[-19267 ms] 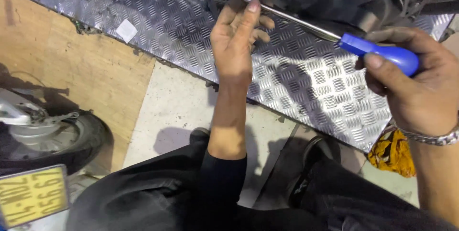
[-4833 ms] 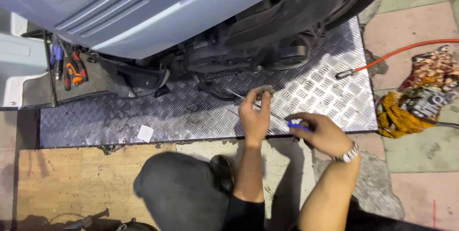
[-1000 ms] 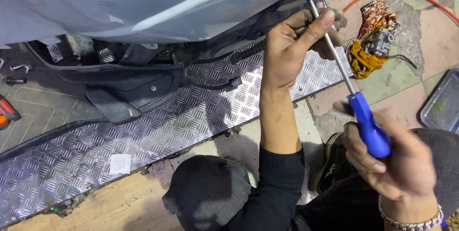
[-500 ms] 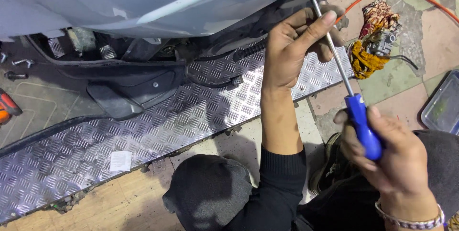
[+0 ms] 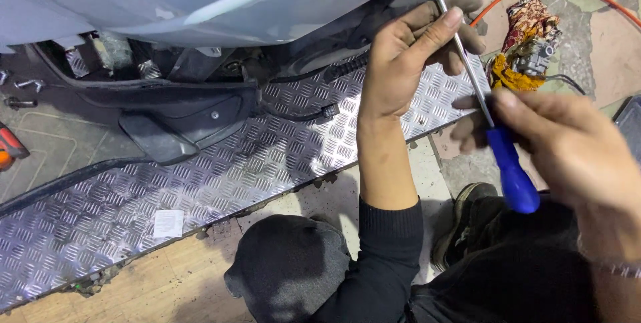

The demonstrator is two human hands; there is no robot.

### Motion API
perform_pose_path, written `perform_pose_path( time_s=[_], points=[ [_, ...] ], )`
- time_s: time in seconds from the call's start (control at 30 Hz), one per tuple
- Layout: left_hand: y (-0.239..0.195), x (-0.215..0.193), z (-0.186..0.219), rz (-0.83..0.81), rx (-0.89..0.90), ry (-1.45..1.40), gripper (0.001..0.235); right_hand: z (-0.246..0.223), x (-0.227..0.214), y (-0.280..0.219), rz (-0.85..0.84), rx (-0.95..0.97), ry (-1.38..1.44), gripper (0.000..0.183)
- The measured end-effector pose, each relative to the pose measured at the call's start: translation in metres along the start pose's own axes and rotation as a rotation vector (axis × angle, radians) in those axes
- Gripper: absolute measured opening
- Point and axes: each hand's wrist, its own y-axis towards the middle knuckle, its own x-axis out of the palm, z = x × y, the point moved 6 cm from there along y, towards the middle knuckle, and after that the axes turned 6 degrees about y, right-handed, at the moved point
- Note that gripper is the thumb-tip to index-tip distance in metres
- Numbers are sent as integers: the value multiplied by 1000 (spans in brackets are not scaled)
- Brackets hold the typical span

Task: The person uses a screwdriver to remove screws from the rear body panel and undercarriage of a scooter. They detach the rear panel and a black plastic cover, then use pliers to remove a small clip from the cover.

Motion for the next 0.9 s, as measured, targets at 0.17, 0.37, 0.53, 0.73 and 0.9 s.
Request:
perform_pose_path(
  time_s=[0.17,0.37,0.53,0.73,0.9],
  points=[
    [-4,5,17,-108,60,99,33,-39,10,20,26,62,-532,23],
    [-2,-4,-16,121,-105,313,36,-46,4,24,95,154,-937,28],
    [-1,2,1,-52,-90,52,38,-47,10,30,11,164,-934,27],
    [-4,11,9,-156,-105,-99,41,-39,-1,34,25,80,-681,25],
    [-2,-7,-7,86,-248,398,36,-40,-5,38,112,141,-896,36]
  ],
)
